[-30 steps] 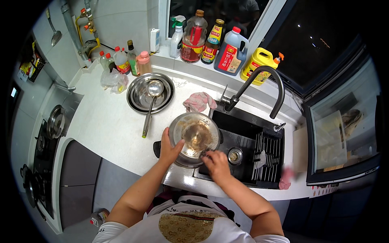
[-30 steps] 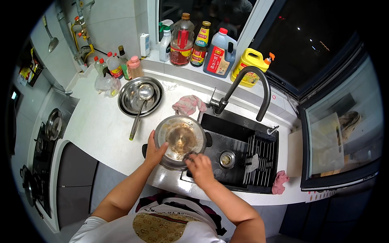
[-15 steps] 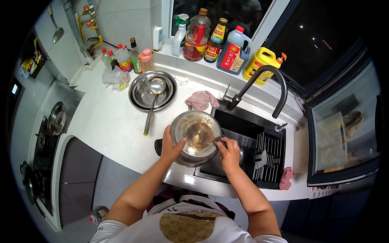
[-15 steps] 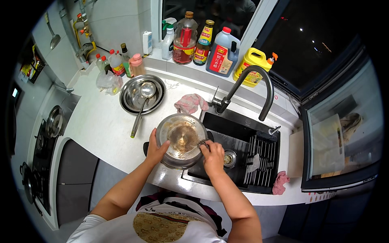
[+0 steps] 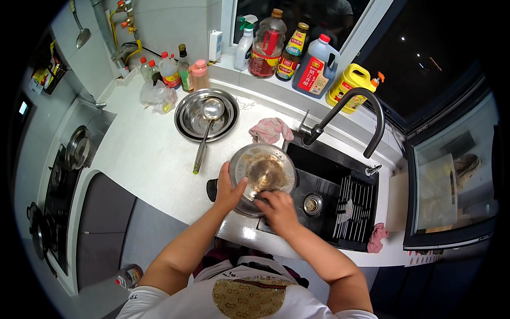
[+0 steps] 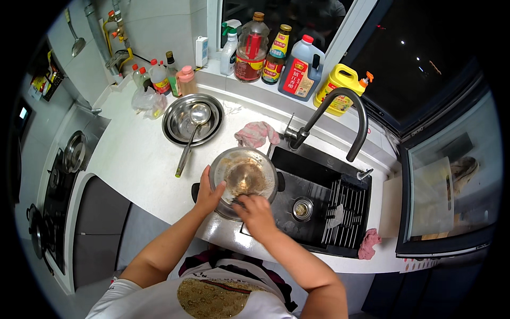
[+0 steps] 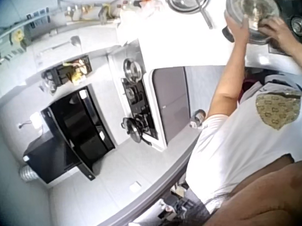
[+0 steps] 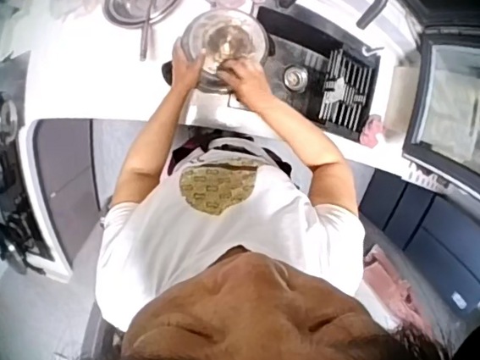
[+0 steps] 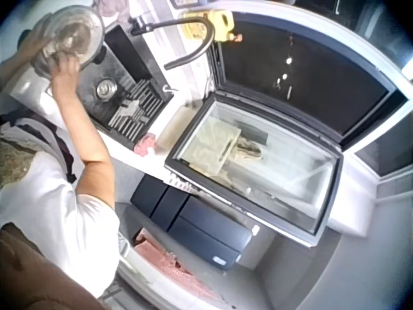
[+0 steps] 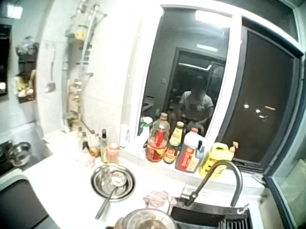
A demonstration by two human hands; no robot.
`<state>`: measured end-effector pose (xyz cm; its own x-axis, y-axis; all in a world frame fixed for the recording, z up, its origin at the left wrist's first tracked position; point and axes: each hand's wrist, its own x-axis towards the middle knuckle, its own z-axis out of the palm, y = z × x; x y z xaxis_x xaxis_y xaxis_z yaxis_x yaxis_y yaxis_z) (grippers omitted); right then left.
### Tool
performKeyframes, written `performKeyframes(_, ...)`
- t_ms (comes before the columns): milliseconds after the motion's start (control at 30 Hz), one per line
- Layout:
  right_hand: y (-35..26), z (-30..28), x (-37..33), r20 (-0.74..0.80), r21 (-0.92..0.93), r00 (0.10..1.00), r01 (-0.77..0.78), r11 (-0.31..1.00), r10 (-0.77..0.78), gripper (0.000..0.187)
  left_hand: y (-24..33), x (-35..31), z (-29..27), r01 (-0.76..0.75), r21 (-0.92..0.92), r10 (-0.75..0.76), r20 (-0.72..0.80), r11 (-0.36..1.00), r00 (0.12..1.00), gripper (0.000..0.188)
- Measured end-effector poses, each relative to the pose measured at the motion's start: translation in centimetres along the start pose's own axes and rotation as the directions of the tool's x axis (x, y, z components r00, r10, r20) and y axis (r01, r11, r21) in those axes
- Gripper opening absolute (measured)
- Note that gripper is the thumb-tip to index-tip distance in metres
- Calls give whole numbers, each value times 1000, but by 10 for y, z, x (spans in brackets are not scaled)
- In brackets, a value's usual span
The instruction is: The person scrubs the exterior bottom of a metal pot with a metal scrubber at a kitchen sink, turning the pot to reach different areas.
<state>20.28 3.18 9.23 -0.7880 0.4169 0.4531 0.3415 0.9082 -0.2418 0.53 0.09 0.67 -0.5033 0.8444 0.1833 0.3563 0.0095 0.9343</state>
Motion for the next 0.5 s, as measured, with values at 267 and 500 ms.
performKeyframes(267, -7, -8, 3, 25, -26, 999, -27, 999, 28, 27, -6, 1, -9, -38, 8, 37, 24, 999, 999, 61)
performKeyframes(500, -10, 2, 35, 44, -19, 999, -1, 1000, 1, 26, -8, 1, -7, -65, 27, 64, 18, 998, 998, 62)
